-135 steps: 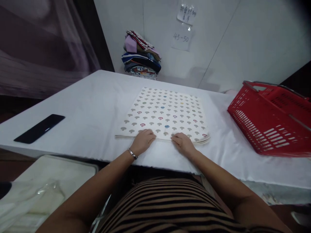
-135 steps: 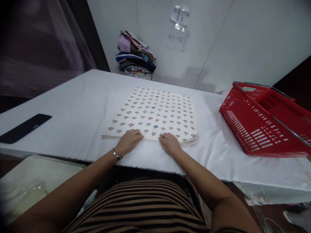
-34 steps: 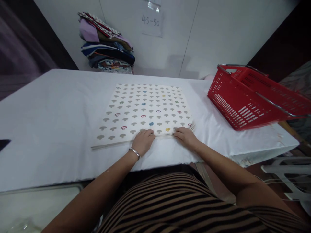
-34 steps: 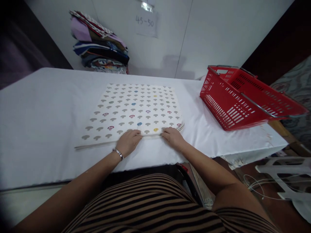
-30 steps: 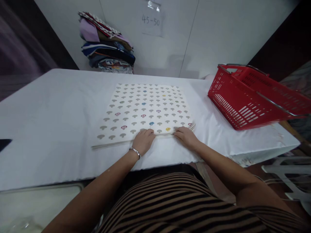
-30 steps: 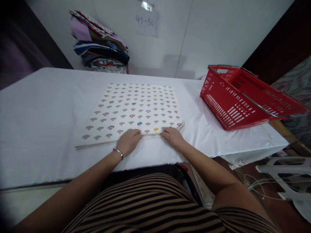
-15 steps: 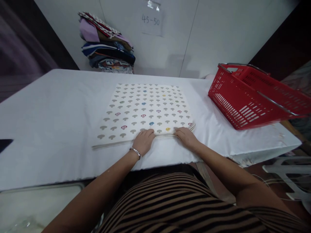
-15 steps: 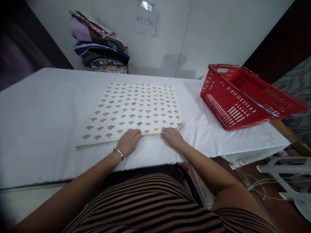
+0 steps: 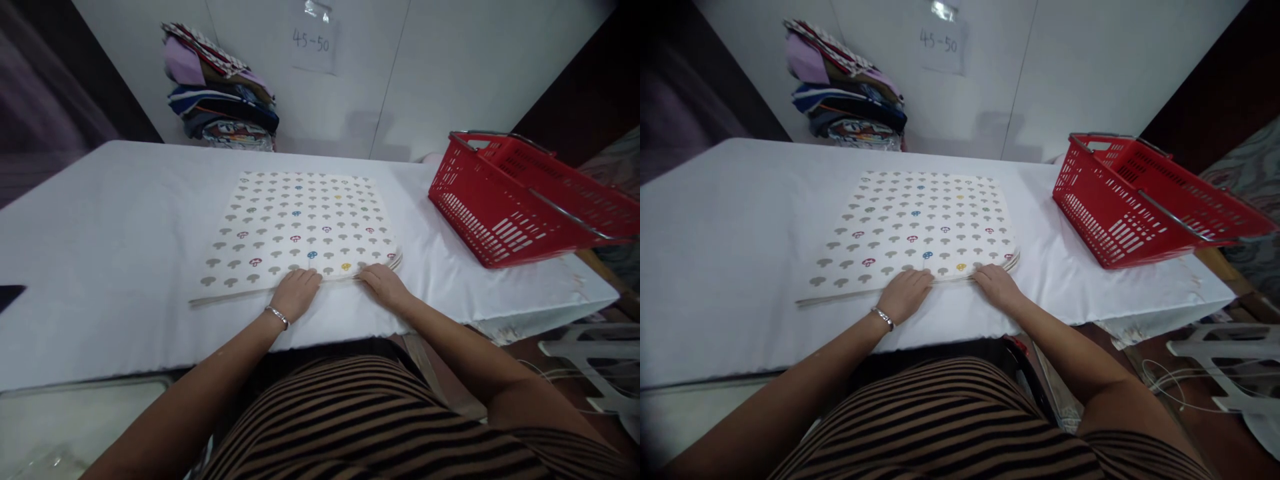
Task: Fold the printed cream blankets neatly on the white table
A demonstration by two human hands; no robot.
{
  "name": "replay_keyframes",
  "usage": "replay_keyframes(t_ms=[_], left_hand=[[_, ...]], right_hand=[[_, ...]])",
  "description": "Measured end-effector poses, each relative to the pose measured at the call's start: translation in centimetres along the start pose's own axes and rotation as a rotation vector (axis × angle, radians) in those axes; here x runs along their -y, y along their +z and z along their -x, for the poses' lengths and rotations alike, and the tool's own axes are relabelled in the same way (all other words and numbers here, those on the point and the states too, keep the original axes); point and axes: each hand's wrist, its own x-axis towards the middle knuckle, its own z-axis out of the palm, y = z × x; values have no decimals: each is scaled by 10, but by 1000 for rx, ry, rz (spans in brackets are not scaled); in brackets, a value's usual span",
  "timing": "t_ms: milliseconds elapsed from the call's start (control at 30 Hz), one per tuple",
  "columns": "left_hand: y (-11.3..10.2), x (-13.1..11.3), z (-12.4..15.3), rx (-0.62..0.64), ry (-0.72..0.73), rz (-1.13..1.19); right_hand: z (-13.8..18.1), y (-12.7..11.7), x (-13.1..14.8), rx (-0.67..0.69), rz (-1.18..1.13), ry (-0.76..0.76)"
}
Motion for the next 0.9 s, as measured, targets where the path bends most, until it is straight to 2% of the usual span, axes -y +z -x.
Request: replay_keyframes(t_ms=[167,300,467,567,667,767,833,900], left_hand=[[-1,2,-1,37,24,-14],[4,7,0,-13,53,-2],[9,11,0,-77,69,70],[7,10,0,-88,65,96],[1,8,-1,-78,39,99],[-5,3,-9,-63,14,119],[-8,-3,-21,-50,25,153],[-10,-15,-38,-31,63,201]], right_hand=[[3,-1,-2,-9,-12,-17],[11,-8,-9,-4,-63,0],[32,-17,-29,-31,-30,35],[45,-20,-45,-64,-42,124],[51,-22,-61,-220,-203,362],[48,-25,-72,-365,-510,824],[42,-28,-74,-324,-746,1094],[35,-31,-73,-243,-929,1249]])
